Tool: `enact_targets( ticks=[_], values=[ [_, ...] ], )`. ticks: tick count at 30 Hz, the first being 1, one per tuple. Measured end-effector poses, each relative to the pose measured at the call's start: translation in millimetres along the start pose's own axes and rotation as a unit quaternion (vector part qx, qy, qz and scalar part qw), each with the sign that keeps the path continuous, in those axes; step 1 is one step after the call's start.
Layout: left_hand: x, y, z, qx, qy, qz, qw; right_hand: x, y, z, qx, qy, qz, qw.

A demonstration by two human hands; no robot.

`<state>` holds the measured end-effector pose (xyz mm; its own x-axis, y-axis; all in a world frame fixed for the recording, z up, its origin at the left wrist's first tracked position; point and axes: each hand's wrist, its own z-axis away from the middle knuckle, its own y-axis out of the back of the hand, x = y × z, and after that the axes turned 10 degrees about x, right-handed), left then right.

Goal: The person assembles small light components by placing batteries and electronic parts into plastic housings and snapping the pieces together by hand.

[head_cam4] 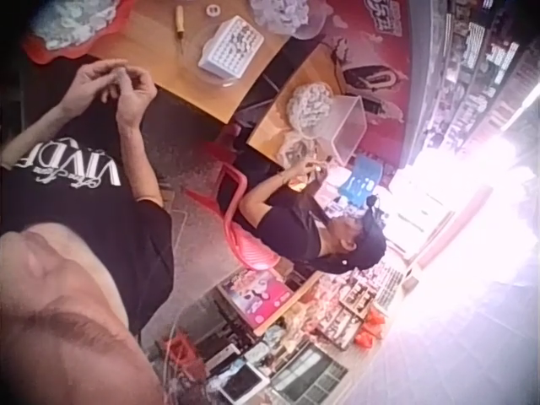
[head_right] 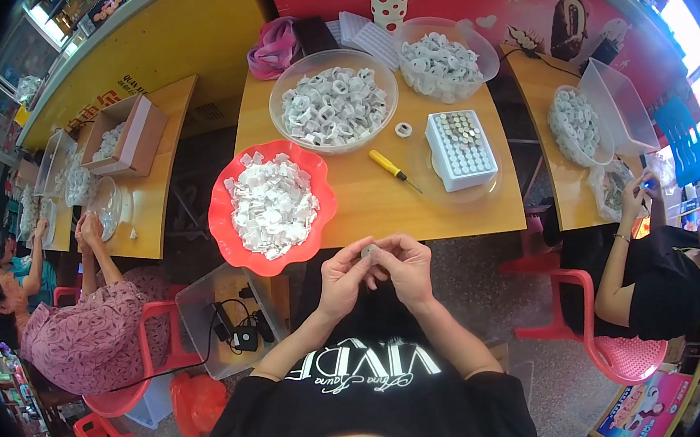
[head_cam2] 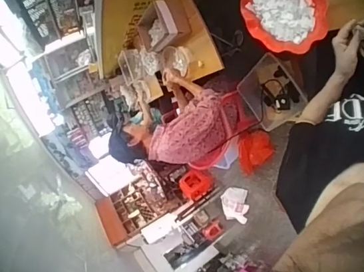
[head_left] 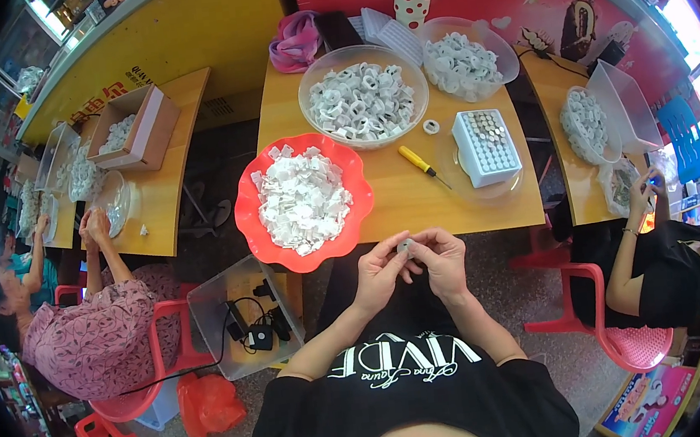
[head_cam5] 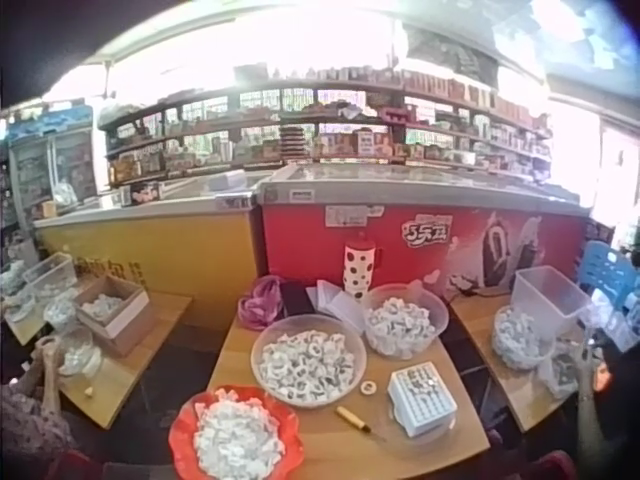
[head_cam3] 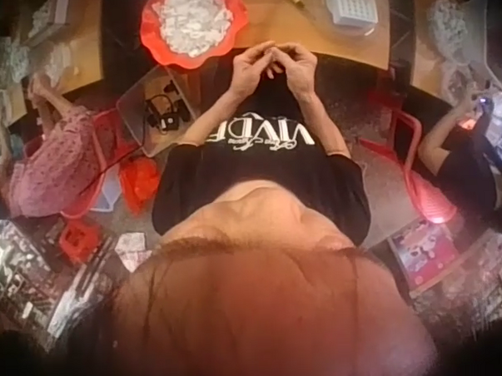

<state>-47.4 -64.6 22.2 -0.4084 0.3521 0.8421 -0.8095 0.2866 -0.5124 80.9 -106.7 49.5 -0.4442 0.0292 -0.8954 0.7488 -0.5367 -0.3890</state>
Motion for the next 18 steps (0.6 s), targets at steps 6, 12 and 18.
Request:
enact_targets(
  ticks=[6, 12, 18],
  values=[
    [1.3, 2.7, -2.2, -0.016, 0.023, 0.012, 1.000, -1.6, 9.9, 2.8, -0.014, 0.035, 0.054, 0.998],
    [0.4, 2.3, -2.1, -0.016, 0.024, 0.013, 1.000, -2.1, 8.0, 5.1, -0.006, 0.121, 0.158, 0.980],
    [0.2, 0.5, -2.0, -0.002, -0.004, -0.001, 1.000, 5.9, 6.5, 8.9, 0.019, 0.256, 0.282, 0.924]
  ],
)
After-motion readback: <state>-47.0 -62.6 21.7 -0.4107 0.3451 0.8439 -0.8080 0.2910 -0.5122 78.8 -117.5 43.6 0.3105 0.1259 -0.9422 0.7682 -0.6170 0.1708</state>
